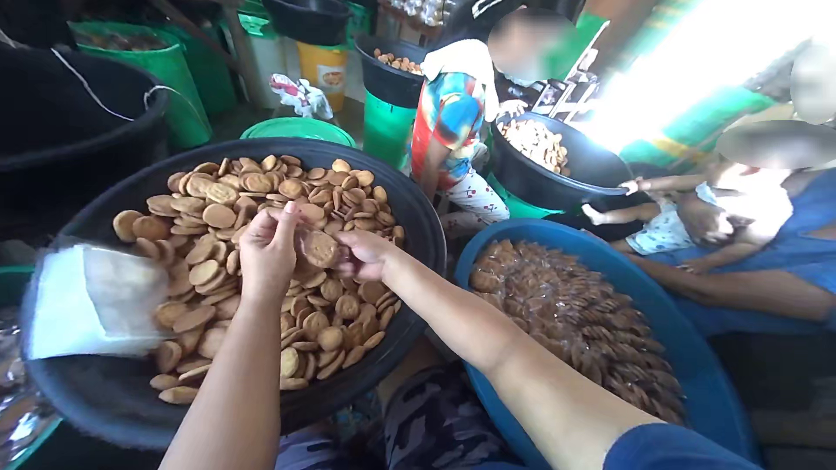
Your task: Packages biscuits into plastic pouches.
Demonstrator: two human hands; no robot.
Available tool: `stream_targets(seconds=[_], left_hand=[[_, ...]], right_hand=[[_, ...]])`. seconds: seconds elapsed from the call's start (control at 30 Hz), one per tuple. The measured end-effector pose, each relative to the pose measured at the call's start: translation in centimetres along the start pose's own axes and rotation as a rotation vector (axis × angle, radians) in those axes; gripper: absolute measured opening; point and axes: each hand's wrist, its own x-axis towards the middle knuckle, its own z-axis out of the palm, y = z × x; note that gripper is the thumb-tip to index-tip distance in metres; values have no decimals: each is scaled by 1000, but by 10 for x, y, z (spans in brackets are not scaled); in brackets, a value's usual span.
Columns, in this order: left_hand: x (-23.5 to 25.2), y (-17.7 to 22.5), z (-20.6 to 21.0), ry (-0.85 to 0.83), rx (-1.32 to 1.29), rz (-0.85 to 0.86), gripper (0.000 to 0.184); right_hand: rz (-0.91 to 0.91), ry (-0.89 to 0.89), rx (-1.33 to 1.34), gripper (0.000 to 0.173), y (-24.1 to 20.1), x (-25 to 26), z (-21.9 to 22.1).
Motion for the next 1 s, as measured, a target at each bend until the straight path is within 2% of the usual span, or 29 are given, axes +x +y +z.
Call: stream_targets(seconds=[0.07,0.17,0.2,0.23,0.3,0.33,0.4,0.43,0.47,0.53,0.63,0.7,0.73,0.8,0.83,0.9,1.0], left_hand=[[0,-7,4,137,-10,-147,38],[-3,-13,9,252,-382,-414,45],[-5,-11,12,222,-501,-423,44],[-8,-11,15,177,-577,-409,39],[-13,-8,19,141,-542,-458,31],[-13,-7,21,147,-483,-499,37],[-10,-11,20,108,-347,-566,55],[-8,-14,17,104,-297,-600,57],[-6,-14,12,109,-268,-613,58],[-1,-9,0,161,-296,-590,56],[8,-1,-14,193,-404,-502,55],[11,-4,-20,179,-476,-467,56],[12,-6,-21,166,-505,-457,57],[10,-3,-16,137,-510,-447,58],[8,0,-12,116,-487,-448,58],[4,3,-6,106,-428,-477,57],[3,0,-7,120,-365,-528,56]], right_hand=[[-324,89,-145,21,5,1,7],[-823,-9,-501,44,17,-7,24],[-955,-32,-620,57,19,-7,28],[-1082,-18,-698,61,18,-6,31],[-1206,70,-679,54,10,-9,30],[-1208,119,-595,49,5,-14,26],[-1057,205,-451,42,-9,-41,6],[-965,234,-422,42,-13,-58,-12],[-874,271,-421,42,-15,-76,-34],[-818,386,-452,41,-10,-109,-91],[-732,679,-273,44,6,-163,-178],[-475,769,-215,52,16,-207,-214],[-287,758,-279,53,24,-226,-225],[40,645,-475,47,44,-248,-235],[126,584,-535,43,54,-252,-237],[127,582,-528,40,70,-253,-244],[-15,751,-322,44,63,-244,-253]])
